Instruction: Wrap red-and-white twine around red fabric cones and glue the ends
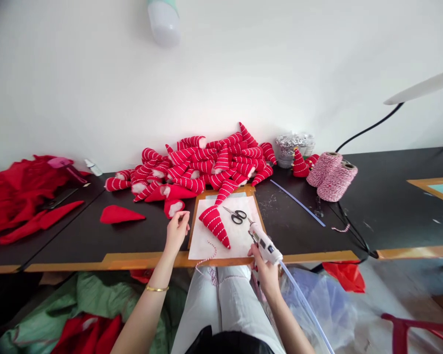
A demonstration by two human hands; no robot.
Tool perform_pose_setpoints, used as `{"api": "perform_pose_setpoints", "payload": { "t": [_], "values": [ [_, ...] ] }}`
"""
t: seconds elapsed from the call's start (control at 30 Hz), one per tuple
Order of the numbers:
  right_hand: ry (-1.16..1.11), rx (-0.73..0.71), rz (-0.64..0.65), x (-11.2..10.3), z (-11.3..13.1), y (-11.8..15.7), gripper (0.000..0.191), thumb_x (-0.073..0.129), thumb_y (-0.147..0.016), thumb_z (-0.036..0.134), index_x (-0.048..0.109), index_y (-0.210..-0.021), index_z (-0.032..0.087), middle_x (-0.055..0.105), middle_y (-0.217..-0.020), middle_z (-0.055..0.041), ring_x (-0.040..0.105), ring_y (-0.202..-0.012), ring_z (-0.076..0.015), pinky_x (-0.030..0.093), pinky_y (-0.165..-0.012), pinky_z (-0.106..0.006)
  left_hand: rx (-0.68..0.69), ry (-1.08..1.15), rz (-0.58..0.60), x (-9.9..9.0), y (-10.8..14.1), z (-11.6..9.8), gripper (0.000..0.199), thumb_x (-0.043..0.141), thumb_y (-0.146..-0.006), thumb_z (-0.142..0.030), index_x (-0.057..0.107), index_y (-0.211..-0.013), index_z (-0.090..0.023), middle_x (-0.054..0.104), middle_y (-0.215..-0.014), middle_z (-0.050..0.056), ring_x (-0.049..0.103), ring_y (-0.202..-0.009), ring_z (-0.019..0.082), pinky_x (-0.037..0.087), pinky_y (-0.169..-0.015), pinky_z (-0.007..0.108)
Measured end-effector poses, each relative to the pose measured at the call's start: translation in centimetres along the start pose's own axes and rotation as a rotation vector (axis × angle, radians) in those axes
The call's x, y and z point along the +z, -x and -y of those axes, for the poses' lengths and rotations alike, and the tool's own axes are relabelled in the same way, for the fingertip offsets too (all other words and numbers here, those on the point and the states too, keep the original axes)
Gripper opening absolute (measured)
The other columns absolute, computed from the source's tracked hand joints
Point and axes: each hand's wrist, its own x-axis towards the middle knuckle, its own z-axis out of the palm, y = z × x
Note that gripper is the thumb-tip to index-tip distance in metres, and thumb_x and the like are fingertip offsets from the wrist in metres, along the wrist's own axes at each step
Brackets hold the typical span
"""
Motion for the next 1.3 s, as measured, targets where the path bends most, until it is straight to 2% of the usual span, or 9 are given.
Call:
{"api": "perform_pose_setpoints", "payload": {
  "t": [0.3, 0.47, 0.57, 0.67, 0.77, 0.83, 0.93, 1.17, 1.3],
  "values": [
    [-0.028, 0.121, 0.191, 1.6, 1.2, 1.2, 0.049, 0.073, -0.072, 0.065, 0.062, -0.074, 0.017, 0.064, -0.064, -0.0030, 0.048, -0.041, -0.0106, 0.039, -0.040, -0.025, 0.256, -0.275, 0.161, 4.6, -1.7, -2.3, 0.022, 0.063, -0.090, -0.030, 0.068, -0.108, -0.019, 0.073, -0.112, 0.011, 0.069, -0.105, 0.025, 0.052, -0.095, 0.038],
    [-0.043, 0.134, 0.166, 1.0, 1.2, 1.0, 0.048, 0.075, -0.071, 0.062, 0.062, -0.077, 0.017, 0.063, -0.065, -0.0025, 0.047, -0.043, -0.0100, 0.041, -0.041, -0.025, 0.175, -0.348, 0.162, 2.3, -0.7, -1.5, 0.019, 0.059, -0.092, -0.032, 0.069, -0.094, -0.017, 0.073, -0.086, 0.008, 0.070, -0.070, 0.022, 0.057, -0.076, 0.038],
    [-0.054, 0.129, 0.111, 0.7, 1.1, 0.7, 0.047, 0.076, -0.070, 0.062, 0.061, -0.076, 0.018, 0.063, -0.064, -0.0021, 0.047, -0.044, -0.0108, 0.041, -0.040, -0.025, 0.287, -0.482, 0.041, 0.8, 0.4, -2.3, 0.035, 0.063, -0.090, -0.031, 0.063, -0.121, -0.016, 0.066, -0.125, 0.017, 0.070, -0.094, 0.027, 0.055, -0.089, 0.044],
    [-0.045, 0.142, 0.090, 0.9, 1.1, 0.7, 0.047, 0.075, -0.070, 0.063, 0.059, -0.074, 0.019, 0.062, -0.064, -0.0024, 0.047, -0.044, -0.0109, 0.039, -0.040, -0.025, 0.618, -0.687, 0.359, 1.4, 0.9, -3.8, 0.062, 0.074, -0.083, -0.027, 0.053, -0.141, -0.027, 0.046, -0.155, 0.012, 0.046, -0.140, 0.033, 0.036, -0.115, 0.053],
    [-0.026, 0.150, 0.122, 1.2, 1.4, 1.0, 0.046, 0.074, -0.071, 0.062, 0.060, -0.073, 0.018, 0.063, -0.065, -0.0033, 0.047, -0.044, -0.0107, 0.040, -0.041, -0.025, 0.701, -0.814, 0.822, 3.4, 0.7, -4.6, 0.060, 0.075, -0.079, -0.016, 0.060, -0.136, -0.029, 0.053, -0.152, 0.008, 0.040, -0.145, 0.034, 0.018, -0.121, 0.062],
    [-0.024, 0.144, 0.160, 1.1, 1.6, 1.1, 0.046, 0.074, -0.071, 0.062, 0.062, -0.075, 0.017, 0.063, -0.067, -0.0035, 0.048, -0.045, -0.0110, 0.041, -0.042, -0.025, 0.652, -0.837, 0.927, 4.6, 0.0, -4.7, 0.044, 0.071, -0.080, -0.010, 0.069, -0.122, -0.024, 0.066, -0.137, 0.010, 0.053, -0.133, 0.033, 0.017, -0.121, 0.062],
    [-0.031, 0.128, 0.180, 0.5, 2.1, 1.0, 0.048, 0.075, -0.070, 0.064, 0.063, -0.075, 0.017, 0.063, -0.068, -0.0027, 0.047, -0.044, -0.0102, 0.040, -0.042, -0.025, 0.536, -0.694, 0.843, 4.9, -1.6, -4.8, 0.029, 0.070, -0.080, -0.012, 0.074, -0.108, -0.021, 0.073, -0.119, 0.011, 0.062, -0.120, 0.032, 0.021, -0.120, 0.059],
    [-0.094, 0.124, 0.478, 0.1, 7.8, -1.1, 0.053, 0.066, -0.082, 0.067, 0.063, -0.072, 0.015, 0.059, -0.065, -0.0024, 0.039, -0.041, -0.0064, 0.026, -0.042, -0.023, -0.143, 0.574, 0.548, 3.1, -5.0, -8.6, 0.040, 0.075, -0.083, -0.038, 0.065, -0.118, -0.021, 0.074, -0.117, 0.009, 0.069, -0.108, 0.026, 0.051, -0.098, 0.041],
    [-0.254, -0.099, 0.554, 3.4, 13.1, -4.1, 0.047, 0.067, -0.084, 0.062, 0.061, -0.075, 0.016, 0.062, -0.077, -0.0050, 0.042, -0.044, -0.0075, 0.028, -0.043, -0.024, -0.260, 0.778, 0.512, 3.5, -6.5, -11.6, 0.030, 0.080, -0.079, -0.032, 0.069, -0.103, -0.019, 0.077, -0.105, 0.008, 0.071, -0.100, 0.024, 0.053, -0.093, 0.036]
  ]
}}
